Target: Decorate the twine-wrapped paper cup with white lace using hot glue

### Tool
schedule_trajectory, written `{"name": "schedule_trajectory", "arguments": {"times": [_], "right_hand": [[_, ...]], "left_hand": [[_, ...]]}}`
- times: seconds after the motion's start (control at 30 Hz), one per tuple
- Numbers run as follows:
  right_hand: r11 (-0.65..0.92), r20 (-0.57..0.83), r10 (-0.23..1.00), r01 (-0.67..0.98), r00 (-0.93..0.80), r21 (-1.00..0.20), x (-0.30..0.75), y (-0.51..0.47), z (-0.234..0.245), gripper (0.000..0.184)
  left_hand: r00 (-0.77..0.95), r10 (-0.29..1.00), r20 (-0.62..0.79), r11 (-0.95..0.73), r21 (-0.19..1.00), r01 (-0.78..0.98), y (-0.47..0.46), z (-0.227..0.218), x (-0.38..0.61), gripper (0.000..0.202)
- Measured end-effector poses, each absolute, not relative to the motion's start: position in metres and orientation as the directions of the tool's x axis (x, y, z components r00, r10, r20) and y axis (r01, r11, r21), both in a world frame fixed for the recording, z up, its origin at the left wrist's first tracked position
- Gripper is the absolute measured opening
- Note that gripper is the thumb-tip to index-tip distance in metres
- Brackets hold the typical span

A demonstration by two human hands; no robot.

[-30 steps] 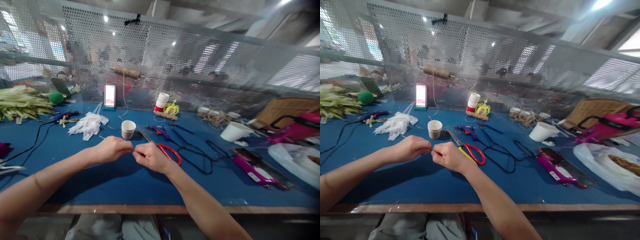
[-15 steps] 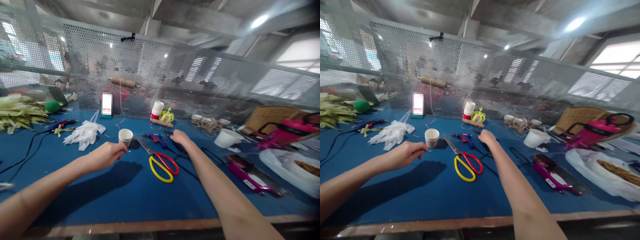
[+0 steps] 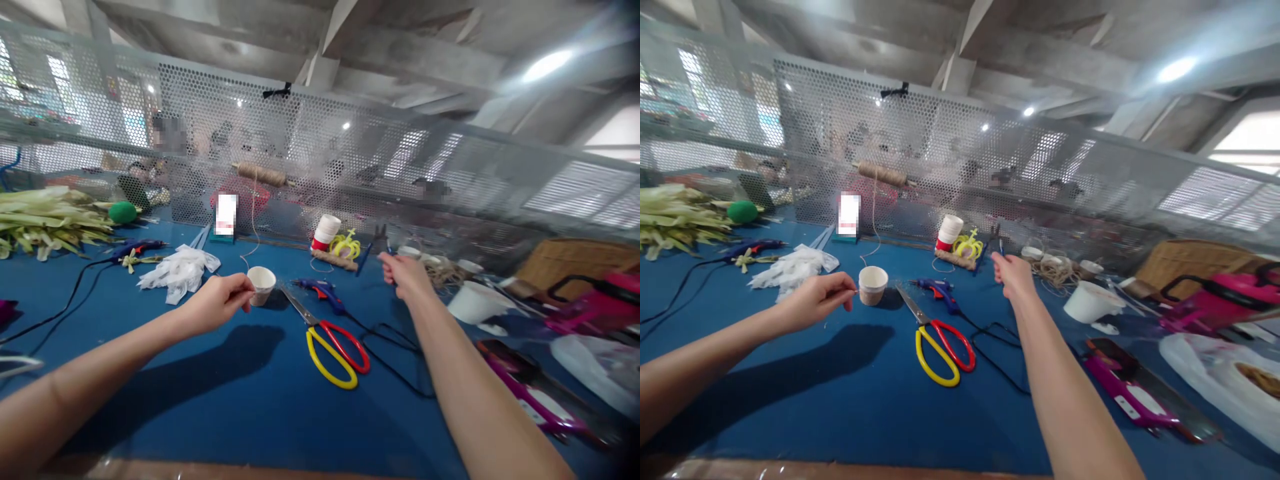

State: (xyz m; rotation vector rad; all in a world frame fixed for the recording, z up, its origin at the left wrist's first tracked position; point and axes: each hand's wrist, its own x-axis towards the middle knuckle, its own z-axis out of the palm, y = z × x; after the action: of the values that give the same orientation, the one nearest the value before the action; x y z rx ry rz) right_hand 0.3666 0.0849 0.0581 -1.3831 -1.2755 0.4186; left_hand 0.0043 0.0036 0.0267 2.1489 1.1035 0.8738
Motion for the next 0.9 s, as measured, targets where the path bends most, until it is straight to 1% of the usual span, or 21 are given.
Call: {"name": "schedule_trajectory", "arguments": {"times": [0.07,0.13,0.17,0.2,0.23,0.27,0.3,0.33,0.4,0.47,0.53,0.6,0.7,0.77,0.83,0.9], "right_hand": [[0.265,0.391,0.847,0.353,0.36,-0.898,0.351,0.068,0.07,0.024],[0.325,0.4,0.854,0.259,0.332,-0.909,0.324,0.044,0.077,0.023],[0.386,0.393,0.883,0.079,0.255,-0.919,0.307,0.03,0.079,0.026],[0.4,0.384,0.91,-0.086,0.156,-0.913,0.289,0.016,0.079,0.03],[0.362,0.36,0.932,-0.197,0.046,-0.911,0.27,0.002,0.077,0.034],[0.305,0.331,0.942,-0.267,-0.058,-0.914,0.253,-0.011,0.074,0.035],[0.262,0.311,0.944,-0.315,-0.113,-0.912,0.237,-0.021,0.069,0.034],[0.196,0.264,0.949,-0.335,-0.171,-0.922,0.223,-0.028,0.063,0.033],[0.108,0.2,0.956,-0.377,-0.214,-0.92,0.206,-0.036,0.05,0.034],[0.088,0.187,0.964,-0.433,-0.19,-0.897,0.199,-0.034,0.038,0.033],[0.078,0.171,0.972,-0.473,-0.158,-0.878,0.199,-0.031,0.03,0.034],[0.074,0.167,0.976,-0.506,-0.14,-0.859,0.199,-0.029,0.027,0.032],[0.01,0.144,0.972,-0.581,-0.186,-0.814,0.193,-0.03,0.024,0.018],[-0.095,0.081,0.964,-0.614,-0.252,-0.783,0.186,-0.03,0.021,0.012],[-0.182,0.01,0.952,-0.592,-0.306,-0.785,0.18,-0.028,0.018,0.016],[-0.23,-0.038,0.936,-0.529,-0.35,-0.817,0.178,-0.025,0.016,0.021]], "left_hand": [[0.419,0.866,0.275,-0.447,0.8,0.4,0.003,0.03,0.004,0.017],[0.394,0.88,0.263,-0.398,0.862,0.313,0.0,0.033,0.005,0.018],[0.379,0.886,0.267,-0.381,0.885,0.267,-0.001,0.034,0.006,0.018],[0.364,0.89,0.273,-0.367,0.904,0.218,-0.004,0.035,0.008,0.019],[0.353,0.894,0.277,-0.349,0.923,0.16,-0.006,0.036,0.01,0.019],[0.36,0.895,0.264,-0.32,0.942,0.104,-0.01,0.036,0.012,0.021],[0.386,0.893,0.231,-0.272,0.961,0.054,-0.013,0.036,0.014,0.023],[0.422,0.887,0.188,-0.218,0.976,0.024,-0.016,0.036,0.017,0.024],[0.441,0.89,0.113,-0.131,0.991,0.011,-0.023,0.034,0.022,0.027],[0.414,0.907,0.075,-0.066,0.997,-0.035,-0.027,0.031,0.027,0.028],[0.347,0.936,0.068,-0.031,0.993,-0.111,-0.03,0.029,0.031,0.027],[0.263,0.961,0.081,-0.04,0.986,-0.16,-0.03,0.025,0.035,0.024],[0.166,0.978,0.126,-0.103,0.985,-0.14,-0.03,0.015,0.04,0.021],[0.177,0.972,0.157,-0.133,0.981,-0.139,-0.031,0.007,0.044,0.021],[0.215,0.956,0.198,-0.176,0.977,-0.119,-0.034,0.001,0.047,0.021],[0.272,0.935,0.228,-0.207,0.973,-0.104,-0.037,-0.001,0.047,0.021]]}}
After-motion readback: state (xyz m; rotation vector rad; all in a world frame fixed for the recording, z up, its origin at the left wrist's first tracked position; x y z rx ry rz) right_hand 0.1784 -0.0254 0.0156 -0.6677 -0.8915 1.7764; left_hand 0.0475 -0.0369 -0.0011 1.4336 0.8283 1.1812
